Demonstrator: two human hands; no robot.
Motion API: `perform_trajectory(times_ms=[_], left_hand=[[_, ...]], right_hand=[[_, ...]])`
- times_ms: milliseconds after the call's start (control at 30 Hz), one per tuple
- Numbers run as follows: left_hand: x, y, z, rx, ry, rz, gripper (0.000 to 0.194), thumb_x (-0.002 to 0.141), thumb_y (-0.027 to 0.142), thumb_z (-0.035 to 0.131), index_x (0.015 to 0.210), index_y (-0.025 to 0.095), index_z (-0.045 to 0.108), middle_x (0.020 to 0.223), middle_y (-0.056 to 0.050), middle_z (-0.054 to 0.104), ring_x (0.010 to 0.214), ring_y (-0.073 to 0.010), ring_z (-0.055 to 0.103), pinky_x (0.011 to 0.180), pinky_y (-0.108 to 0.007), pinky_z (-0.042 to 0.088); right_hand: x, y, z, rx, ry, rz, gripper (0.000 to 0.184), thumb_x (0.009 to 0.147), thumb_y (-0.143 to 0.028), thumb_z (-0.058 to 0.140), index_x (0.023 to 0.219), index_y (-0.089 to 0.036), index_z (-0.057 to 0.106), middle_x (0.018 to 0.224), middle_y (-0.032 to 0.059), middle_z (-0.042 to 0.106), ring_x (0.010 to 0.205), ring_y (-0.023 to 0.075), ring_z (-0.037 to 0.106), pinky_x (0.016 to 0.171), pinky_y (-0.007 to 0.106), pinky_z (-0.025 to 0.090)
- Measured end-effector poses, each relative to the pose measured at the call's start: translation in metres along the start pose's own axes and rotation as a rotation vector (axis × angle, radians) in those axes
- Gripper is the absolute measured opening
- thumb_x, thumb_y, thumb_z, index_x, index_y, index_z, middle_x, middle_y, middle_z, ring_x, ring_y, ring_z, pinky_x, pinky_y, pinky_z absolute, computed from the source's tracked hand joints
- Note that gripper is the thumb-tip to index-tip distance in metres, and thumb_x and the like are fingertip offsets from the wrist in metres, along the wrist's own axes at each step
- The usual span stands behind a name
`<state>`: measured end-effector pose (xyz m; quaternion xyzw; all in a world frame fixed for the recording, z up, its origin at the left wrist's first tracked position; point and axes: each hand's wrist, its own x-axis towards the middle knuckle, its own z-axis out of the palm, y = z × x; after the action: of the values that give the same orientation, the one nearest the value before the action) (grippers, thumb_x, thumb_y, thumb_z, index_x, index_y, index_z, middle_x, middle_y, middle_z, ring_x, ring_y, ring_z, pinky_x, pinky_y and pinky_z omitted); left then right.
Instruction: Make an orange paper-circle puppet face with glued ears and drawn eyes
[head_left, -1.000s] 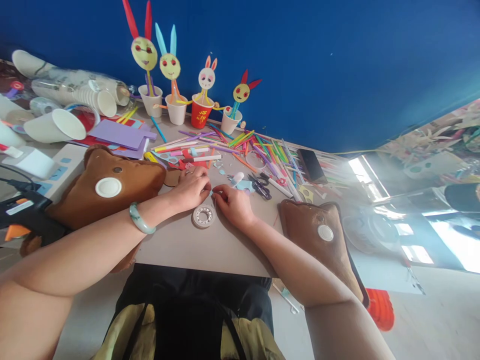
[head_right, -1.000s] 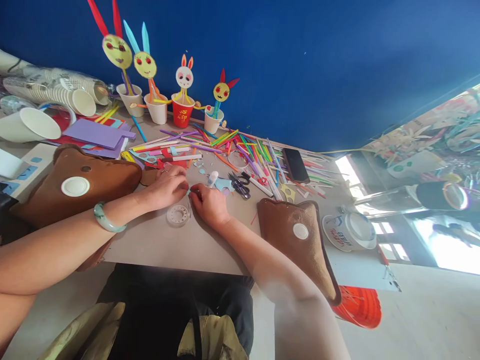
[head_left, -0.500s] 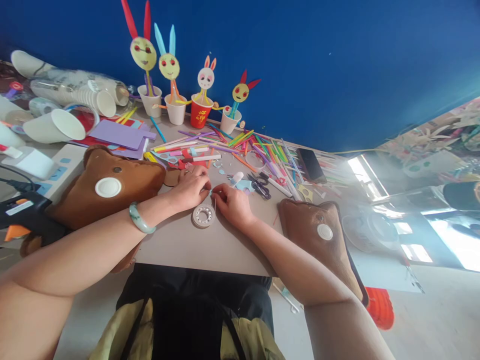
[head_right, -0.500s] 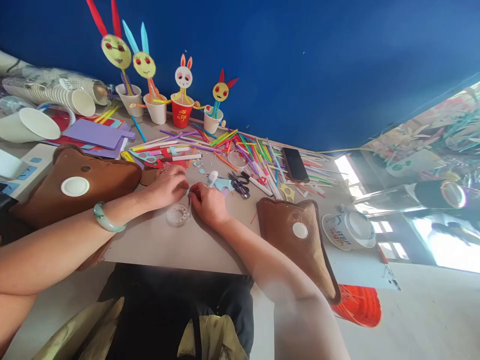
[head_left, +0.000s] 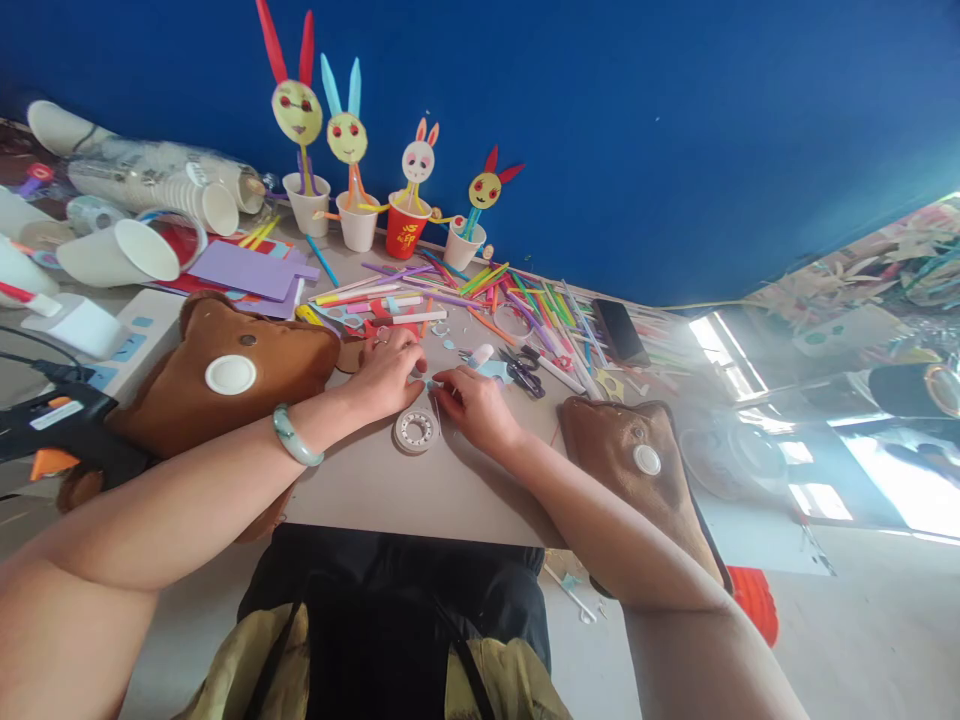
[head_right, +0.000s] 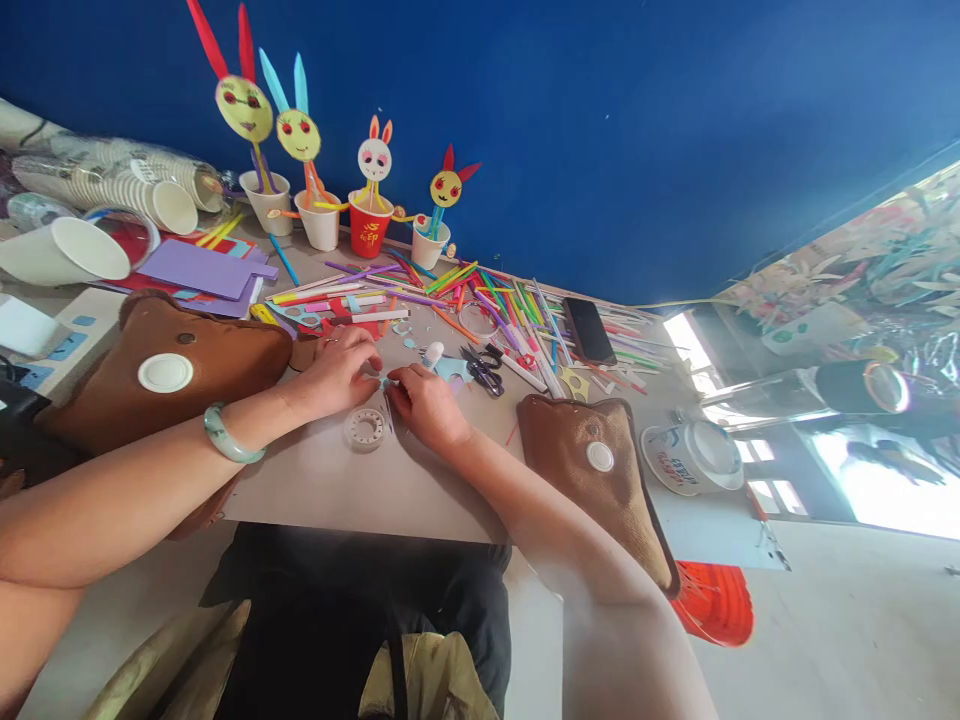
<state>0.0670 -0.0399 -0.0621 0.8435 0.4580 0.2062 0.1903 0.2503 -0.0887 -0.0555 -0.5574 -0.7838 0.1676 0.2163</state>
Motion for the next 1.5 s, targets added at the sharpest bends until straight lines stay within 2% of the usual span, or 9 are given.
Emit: perform_trajectory(times_ms=[200, 400, 667, 800, 900, 1067, 1300, 1500], left_hand=[[0.001, 0.0, -0.001, -0.028, 0.04, 0.004, 0.02, 0.073, 0.011, 0.06, 0.089, 0.021, 0.064, 0.115, -0.009, 0.058, 0.117, -0.032, 0.052, 0.098, -0.05, 0.04], [0.003, 0.002, -0.008, -0.053, 0.067, -0.024, 0.023, 0.074, 0.003, 0.053, 0.087, 0.02, 0.062, 0.114, -0.009, 0.06, 0.118, -0.0313, 0.052, 0.099, -0.05, 0.039], [0.003, -0.004, -0.007, -0.085, 0.13, -0.013, 0.027, 0.073, 0.003, 0.052, 0.091, 0.021, 0.06, 0.119, -0.009, 0.061, 0.118, -0.0293, 0.053, 0.098, -0.05, 0.038], [0.003, -0.003, -0.009, -0.107, 0.137, -0.028, 0.027, 0.073, 0.002, 0.051, 0.091, 0.022, 0.06, 0.118, -0.008, 0.063, 0.119, -0.0285, 0.053, 0.099, -0.05, 0.038], [0.003, -0.001, -0.01, -0.119, 0.14, -0.044, 0.029, 0.072, 0.001, 0.051, 0.091, 0.021, 0.06, 0.118, -0.008, 0.063, 0.119, -0.0286, 0.054, 0.099, -0.051, 0.038], [0.005, -0.002, -0.012, -0.156, 0.145, -0.061, 0.022, 0.074, 0.005, 0.056, 0.086, 0.021, 0.063, 0.115, -0.009, 0.065, 0.117, -0.03, 0.056, 0.102, -0.053, 0.039], [0.004, 0.002, -0.016, -0.268, 0.099, -0.046, 0.009, 0.073, 0.019, 0.067, 0.081, 0.021, 0.069, 0.109, -0.006, 0.066, 0.113, -0.0274, 0.059, 0.106, -0.05, 0.04], [0.001, 0.004, -0.02, -0.317, 0.182, -0.044, 0.007, 0.072, 0.022, 0.072, 0.079, 0.022, 0.069, 0.109, -0.005, 0.066, 0.111, -0.0245, 0.06, 0.103, -0.045, 0.044]], right_hand=[[0.018, -0.007, -0.004, -0.073, -0.131, 0.141, 0.019, 0.091, -0.015, 0.054, 0.1, -0.016, 0.071, 0.09, 0.007, 0.074, 0.082, 0.0181, 0.066, 0.076, 0.028, 0.046], [0.027, -0.014, -0.002, -0.123, -0.156, 0.169, 0.018, 0.088, -0.013, 0.055, 0.098, -0.016, 0.07, 0.084, 0.0055, 0.074, 0.074, 0.0157, 0.063, 0.068, 0.026, 0.042], [0.043, -0.024, -0.01, -0.22, -0.305, 0.211, 0.016, 0.083, -0.009, 0.056, 0.086, -0.018, 0.069, 0.087, 0.0077, 0.075, 0.081, 0.0203, 0.067, 0.069, 0.028, 0.041], [0.047, -0.025, -0.012, -0.239, -0.336, 0.201, 0.014, 0.084, -0.01, 0.056, 0.08, -0.018, 0.067, 0.084, 0.0085, 0.074, 0.08, 0.0222, 0.067, 0.068, 0.029, 0.04], [0.042, -0.024, -0.011, -0.217, -0.306, 0.19, 0.013, 0.083, -0.01, 0.055, 0.082, -0.018, 0.065, 0.084, 0.0081, 0.073, 0.08, 0.0207, 0.065, 0.067, 0.028, 0.04], [0.029, -0.021, -0.009, -0.11, -0.169, 0.162, 0.012, 0.086, -0.013, 0.05, 0.085, -0.017, 0.061, 0.077, 0.0042, 0.068, 0.07, 0.0158, 0.06, 0.066, 0.027, 0.041], [0.017, -0.025, -0.01, 0.091, 0.097, 0.133, 0.012, 0.091, -0.026, 0.045, 0.094, -0.02, 0.055, 0.074, 0.0024, 0.064, 0.061, 0.0158, 0.055, 0.063, 0.028, 0.041], [0.012, -0.028, -0.009, 0.117, 0.195, 0.106, 0.016, 0.093, -0.032, 0.043, 0.097, -0.021, 0.053, 0.079, 0.0039, 0.066, 0.063, 0.0166, 0.057, 0.063, 0.028, 0.041]])
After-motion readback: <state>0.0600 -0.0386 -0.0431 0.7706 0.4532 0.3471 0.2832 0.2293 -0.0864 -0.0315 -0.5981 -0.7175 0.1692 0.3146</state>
